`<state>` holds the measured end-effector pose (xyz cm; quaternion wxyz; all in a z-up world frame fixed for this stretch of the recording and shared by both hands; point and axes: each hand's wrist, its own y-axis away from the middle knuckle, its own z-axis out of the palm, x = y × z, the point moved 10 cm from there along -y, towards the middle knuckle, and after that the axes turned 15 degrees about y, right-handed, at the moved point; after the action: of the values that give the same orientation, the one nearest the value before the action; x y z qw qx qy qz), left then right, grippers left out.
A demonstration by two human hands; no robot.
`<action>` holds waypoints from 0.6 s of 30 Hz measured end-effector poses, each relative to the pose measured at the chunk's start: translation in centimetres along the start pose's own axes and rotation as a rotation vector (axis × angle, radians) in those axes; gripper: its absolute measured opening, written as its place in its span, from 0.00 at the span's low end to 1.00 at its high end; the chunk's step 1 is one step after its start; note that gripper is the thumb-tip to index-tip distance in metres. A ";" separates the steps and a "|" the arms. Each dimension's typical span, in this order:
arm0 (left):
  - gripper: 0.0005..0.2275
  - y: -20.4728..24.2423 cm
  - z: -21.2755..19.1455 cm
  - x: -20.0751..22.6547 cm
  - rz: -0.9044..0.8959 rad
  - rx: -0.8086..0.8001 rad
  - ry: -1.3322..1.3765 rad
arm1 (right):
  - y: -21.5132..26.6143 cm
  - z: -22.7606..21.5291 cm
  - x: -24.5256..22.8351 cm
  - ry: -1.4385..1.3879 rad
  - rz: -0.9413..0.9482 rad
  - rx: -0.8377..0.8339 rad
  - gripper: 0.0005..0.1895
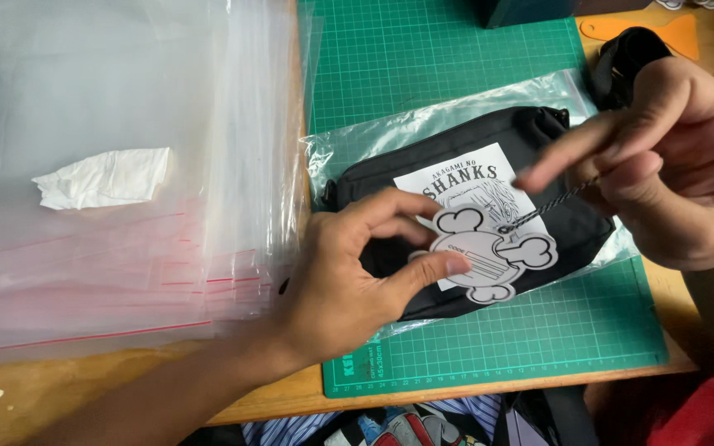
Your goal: The person attaches a character keychain to the zipper of a black fabric bag. They first rub the surface of a plastic bag, then take the black bag, handle a separate strap, and finally use their hands to attach the keychain ring through the zipper pull before placing the bag inside the plastic one.
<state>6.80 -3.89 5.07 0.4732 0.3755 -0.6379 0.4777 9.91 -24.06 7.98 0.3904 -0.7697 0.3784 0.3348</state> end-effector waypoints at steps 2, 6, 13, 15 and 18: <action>0.17 0.5 0.9 -0.2 -0.041 -0.041 0.043 | -0.1 0.5 -0.3 -0.052 -0.037 -0.057 0.05; 0.18 1.8 3.0 0.6 0.063 -0.155 0.059 | -0.5 1.7 -1.2 -0.080 -0.117 -0.139 0.07; 0.31 3.9 6.2 -1.0 0.140 -0.428 -0.174 | 0.5 -0.6 2.6 0.095 -0.042 -0.139 0.26; 0.28 3.9 6.0 -1.1 0.137 -0.409 -0.143 | 1.5 -3.1 5.6 0.163 0.110 -0.040 0.30; 0.26 4.2 6.0 -1.1 0.182 -0.392 -0.157 | 5.0 -12.9 19.7 0.513 0.209 -0.388 0.28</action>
<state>1.75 -8.58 2.33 0.4409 0.2532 -0.7847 0.3546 18.17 -43.41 -3.69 0.0921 -0.8458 0.4703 0.2345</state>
